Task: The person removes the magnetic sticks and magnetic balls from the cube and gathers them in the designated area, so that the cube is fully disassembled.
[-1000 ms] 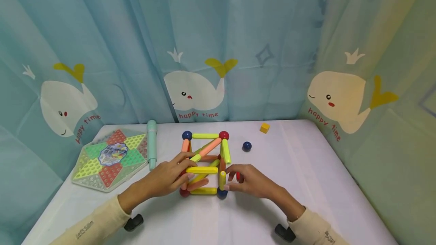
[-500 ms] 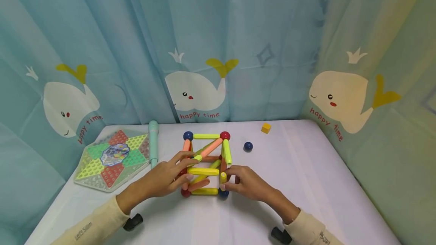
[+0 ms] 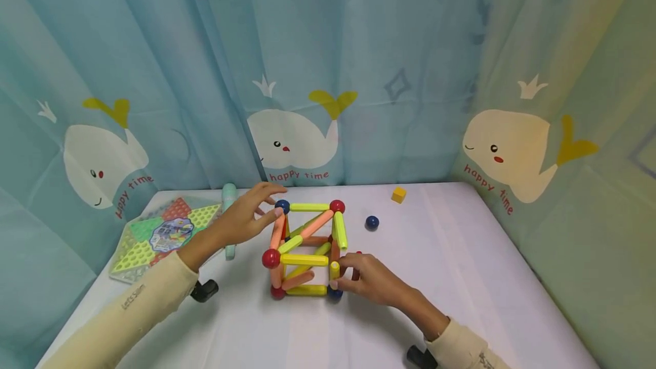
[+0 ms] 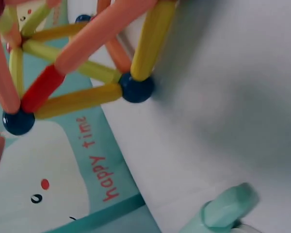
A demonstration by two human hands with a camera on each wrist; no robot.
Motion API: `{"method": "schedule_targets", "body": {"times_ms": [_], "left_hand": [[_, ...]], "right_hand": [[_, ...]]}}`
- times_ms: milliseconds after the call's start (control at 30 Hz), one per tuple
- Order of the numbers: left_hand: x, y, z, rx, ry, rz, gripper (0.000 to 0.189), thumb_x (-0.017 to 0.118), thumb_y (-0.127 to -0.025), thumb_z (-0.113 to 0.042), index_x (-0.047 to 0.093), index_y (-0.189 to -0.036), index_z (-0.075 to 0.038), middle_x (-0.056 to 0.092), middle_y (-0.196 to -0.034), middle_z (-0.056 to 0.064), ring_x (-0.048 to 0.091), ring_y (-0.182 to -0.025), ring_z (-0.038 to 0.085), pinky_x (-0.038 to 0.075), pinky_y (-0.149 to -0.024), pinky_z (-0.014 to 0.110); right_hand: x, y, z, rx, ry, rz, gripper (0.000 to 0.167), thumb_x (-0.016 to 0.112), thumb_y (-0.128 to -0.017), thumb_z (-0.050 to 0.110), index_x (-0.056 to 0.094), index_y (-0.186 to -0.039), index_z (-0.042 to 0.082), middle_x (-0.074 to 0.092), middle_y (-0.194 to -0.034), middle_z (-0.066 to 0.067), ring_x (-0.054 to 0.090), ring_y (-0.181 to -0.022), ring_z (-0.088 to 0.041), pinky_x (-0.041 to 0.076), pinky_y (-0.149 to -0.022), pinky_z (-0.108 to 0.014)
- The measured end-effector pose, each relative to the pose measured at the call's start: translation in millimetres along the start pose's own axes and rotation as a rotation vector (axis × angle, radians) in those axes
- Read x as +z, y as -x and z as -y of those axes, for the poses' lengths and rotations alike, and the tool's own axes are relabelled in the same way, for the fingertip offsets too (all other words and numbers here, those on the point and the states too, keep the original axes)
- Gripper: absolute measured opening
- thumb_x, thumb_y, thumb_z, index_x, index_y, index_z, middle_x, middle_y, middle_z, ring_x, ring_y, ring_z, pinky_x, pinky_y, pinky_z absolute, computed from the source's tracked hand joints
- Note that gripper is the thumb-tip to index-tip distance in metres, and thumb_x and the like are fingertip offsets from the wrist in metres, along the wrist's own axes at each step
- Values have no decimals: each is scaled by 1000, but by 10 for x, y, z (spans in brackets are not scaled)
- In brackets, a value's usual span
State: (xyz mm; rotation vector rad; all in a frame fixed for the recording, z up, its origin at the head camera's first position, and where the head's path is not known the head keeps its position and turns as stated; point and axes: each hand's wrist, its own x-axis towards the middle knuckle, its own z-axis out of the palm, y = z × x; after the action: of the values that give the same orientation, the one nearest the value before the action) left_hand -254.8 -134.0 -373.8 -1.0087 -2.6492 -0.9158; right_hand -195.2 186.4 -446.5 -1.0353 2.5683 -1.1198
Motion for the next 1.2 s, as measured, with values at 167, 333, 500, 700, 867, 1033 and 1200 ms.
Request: {"method": "schedule_targets", "body": {"times_ms": [167,333,500,700,867,1033,1200], "left_hand": [[-37,-250,146,-53,-17,199,45,54,-105,-31,49,-147,-16,51,-146,7,57,-123,25,51,-99,45],[-8,-376,224,-121,-13,356,40,50,-106,-30,54,-143,-16,67,-124,1,64,-108,16,51,-98,40],[10,-422,241,-146,15,395,34,49,-107,-29,64,-134,-15,69,-96,-3,63,-81,10,53,-79,32],[23,-439,238,-148,33,394,34,48,-107,-28,64,-134,-14,69,-104,-1,62,-84,10,53,-81,31],[45,-434,255,-140,21,373,34,48,-107,-27,64,-134,-14,68,-109,-2,59,-85,11,51,-82,30],[51,-423,248,-139,31,362,33,48,-107,-25,64,-133,-12,66,-97,0,55,-76,13,49,-75,29],[48,-408,222,-130,19,361,33,47,-107,-25,64,-133,-11,67,-103,2,55,-80,12,49,-78,29]], "right_hand": [[29,7,-24,33,-1,19,12,73,-93,32,69,-100,24,64,-90,12,59,-76,-8,53,-64,-24],[93,-5,-19,68,6,45,14,73,-92,36,67,-93,24,61,-78,13,54,-68,-4,48,-58,-20],[121,-24,-13,92,-7,81,15,69,-95,37,65,-92,23,58,-74,12,52,-64,-2,44,-55,-18],[90,-23,-9,106,-29,130,16,61,-101,35,63,-96,20,58,-73,6,52,-61,-1,44,-55,-19],[78,-5,-2,143,-63,173,19,57,-103,35,61,-98,17,63,-72,-7,54,-56,-2,47,-54,-21],[90,2,-5,161,-53,174,19,56,-104,34,60,-99,16,64,-73,-7,53,-57,-2,47,-56,-21],[100,27,-13,160,-61,172,19,53,-105,33,58,-100,15,63,-72,-7,52,-58,-2,46,-56,-21]]}}
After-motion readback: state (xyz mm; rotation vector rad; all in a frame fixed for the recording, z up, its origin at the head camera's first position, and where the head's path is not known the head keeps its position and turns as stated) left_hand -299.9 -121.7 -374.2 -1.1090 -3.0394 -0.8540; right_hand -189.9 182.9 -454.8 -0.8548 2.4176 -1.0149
